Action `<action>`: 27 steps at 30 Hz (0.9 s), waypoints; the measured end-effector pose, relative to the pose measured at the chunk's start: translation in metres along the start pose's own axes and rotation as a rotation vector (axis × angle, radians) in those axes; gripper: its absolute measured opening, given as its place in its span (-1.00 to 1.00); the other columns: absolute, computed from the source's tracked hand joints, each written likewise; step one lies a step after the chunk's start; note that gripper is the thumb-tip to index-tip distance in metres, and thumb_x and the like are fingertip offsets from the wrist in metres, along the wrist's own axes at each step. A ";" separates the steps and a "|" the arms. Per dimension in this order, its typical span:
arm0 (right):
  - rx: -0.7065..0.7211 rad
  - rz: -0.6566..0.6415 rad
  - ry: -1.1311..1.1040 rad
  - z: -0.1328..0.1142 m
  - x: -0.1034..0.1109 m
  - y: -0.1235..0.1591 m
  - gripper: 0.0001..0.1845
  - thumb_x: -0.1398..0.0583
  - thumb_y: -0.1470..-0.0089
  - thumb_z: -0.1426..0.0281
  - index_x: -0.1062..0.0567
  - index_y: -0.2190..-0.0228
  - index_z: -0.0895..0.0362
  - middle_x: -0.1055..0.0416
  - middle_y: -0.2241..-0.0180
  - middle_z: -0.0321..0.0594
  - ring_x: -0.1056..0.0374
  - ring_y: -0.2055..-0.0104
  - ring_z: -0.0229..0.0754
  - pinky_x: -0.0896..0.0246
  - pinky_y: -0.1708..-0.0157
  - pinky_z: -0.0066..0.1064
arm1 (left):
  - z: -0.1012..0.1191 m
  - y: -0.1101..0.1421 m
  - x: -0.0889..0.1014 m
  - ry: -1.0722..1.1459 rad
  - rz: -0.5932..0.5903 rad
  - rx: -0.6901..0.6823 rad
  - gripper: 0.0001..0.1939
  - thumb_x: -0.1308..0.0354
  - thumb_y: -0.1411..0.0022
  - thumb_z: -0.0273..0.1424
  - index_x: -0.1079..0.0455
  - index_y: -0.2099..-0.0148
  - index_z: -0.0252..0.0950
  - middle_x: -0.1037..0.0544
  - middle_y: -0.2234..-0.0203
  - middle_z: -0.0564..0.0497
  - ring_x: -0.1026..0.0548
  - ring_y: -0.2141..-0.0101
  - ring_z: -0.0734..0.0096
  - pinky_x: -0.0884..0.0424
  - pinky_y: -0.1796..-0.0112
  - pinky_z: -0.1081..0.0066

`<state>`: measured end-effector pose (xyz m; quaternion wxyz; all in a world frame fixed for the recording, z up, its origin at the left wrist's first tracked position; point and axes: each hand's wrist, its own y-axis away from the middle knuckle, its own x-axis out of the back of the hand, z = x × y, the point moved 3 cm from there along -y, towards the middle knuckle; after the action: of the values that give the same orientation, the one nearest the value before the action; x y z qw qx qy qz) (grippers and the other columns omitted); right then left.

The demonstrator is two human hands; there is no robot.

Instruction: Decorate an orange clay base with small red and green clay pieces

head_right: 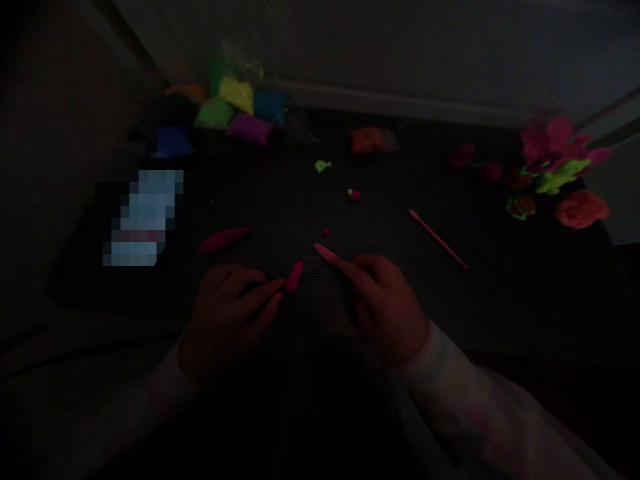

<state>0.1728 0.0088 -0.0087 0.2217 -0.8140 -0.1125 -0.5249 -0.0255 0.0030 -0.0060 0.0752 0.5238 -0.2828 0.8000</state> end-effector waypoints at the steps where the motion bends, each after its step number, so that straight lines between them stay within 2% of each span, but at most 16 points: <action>1: -0.016 -0.005 0.004 0.001 0.000 0.002 -0.57 0.01 -0.06 0.55 -0.27 0.01 0.06 -0.26 0.26 -0.13 -0.27 0.27 -0.17 -0.27 0.32 -0.29 | 0.002 0.000 -0.001 0.008 -0.010 0.004 -0.82 -0.08 -0.10 -0.42 -0.45 0.23 -0.28 -0.46 0.44 -0.01 -0.32 0.36 0.30 -0.29 0.33 0.24; 5: -0.062 -0.080 0.022 -0.004 0.000 0.008 -0.60 0.02 -0.08 0.52 -0.26 0.02 0.15 -0.36 0.32 -0.14 -0.29 0.34 -0.18 -0.23 0.37 -0.31 | 0.009 0.002 -0.003 0.062 -0.051 0.002 -0.78 -0.07 -0.11 -0.42 -0.43 0.18 -0.30 -0.46 0.42 -0.02 -0.31 0.34 0.30 -0.29 0.31 0.24; 8: -0.045 -0.105 0.056 -0.013 0.000 0.010 -0.60 0.04 -0.08 0.52 -0.26 0.02 0.23 -0.41 0.37 -0.15 -0.29 0.39 -0.17 -0.16 0.39 -0.30 | 0.012 0.003 -0.003 0.108 -0.059 -0.013 -0.77 -0.07 -0.12 -0.42 -0.41 0.16 -0.32 -0.46 0.41 -0.03 -0.31 0.34 0.32 -0.31 0.31 0.26; 11: 0.004 -0.142 0.090 -0.023 -0.003 0.012 -0.57 0.05 -0.09 0.51 -0.23 -0.02 0.25 -0.41 0.43 -0.18 -0.27 0.45 -0.19 -0.11 0.42 -0.30 | 0.009 0.004 -0.002 0.103 -0.041 -0.017 -0.78 -0.06 -0.12 -0.46 -0.41 0.16 -0.31 -0.47 0.38 -0.03 -0.32 0.31 0.32 -0.32 0.28 0.26; 15: 0.015 -0.141 0.138 -0.031 -0.007 0.013 -0.58 0.05 -0.09 0.48 -0.29 0.01 0.27 -0.35 0.56 -0.24 -0.22 0.51 -0.19 -0.04 0.45 -0.30 | 0.003 0.002 0.000 0.020 -0.057 -0.067 -0.71 -0.02 -0.12 -0.54 -0.36 0.09 -0.30 -0.49 0.24 -0.05 -0.30 0.24 0.26 -0.33 0.25 0.22; 20: 0.000 -0.116 0.082 -0.032 -0.007 0.014 -0.59 0.04 -0.09 0.49 -0.27 0.00 0.26 -0.38 0.52 -0.24 -0.24 0.49 -0.19 -0.06 0.43 -0.30 | 0.000 -0.008 -0.001 0.000 -0.062 -0.161 -0.79 -0.05 -0.14 -0.48 -0.40 0.15 -0.26 -0.49 0.19 -0.01 -0.29 0.22 0.25 -0.33 0.25 0.23; 27: -0.024 -0.090 0.035 -0.023 -0.004 0.013 -0.59 0.04 -0.09 0.51 -0.25 0.00 0.26 -0.41 0.45 -0.19 -0.26 0.47 -0.20 -0.11 0.43 -0.32 | 0.002 -0.020 -0.008 0.007 -0.047 -0.209 -0.87 -0.08 -0.14 -0.45 -0.45 0.28 -0.25 -0.51 0.30 0.02 -0.30 0.24 0.28 -0.32 0.24 0.28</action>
<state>0.1584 -0.0134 -0.0073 0.1901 -0.8014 -0.1390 -0.5499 -0.0121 0.0197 -0.0057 0.1492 0.5170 -0.3521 0.7658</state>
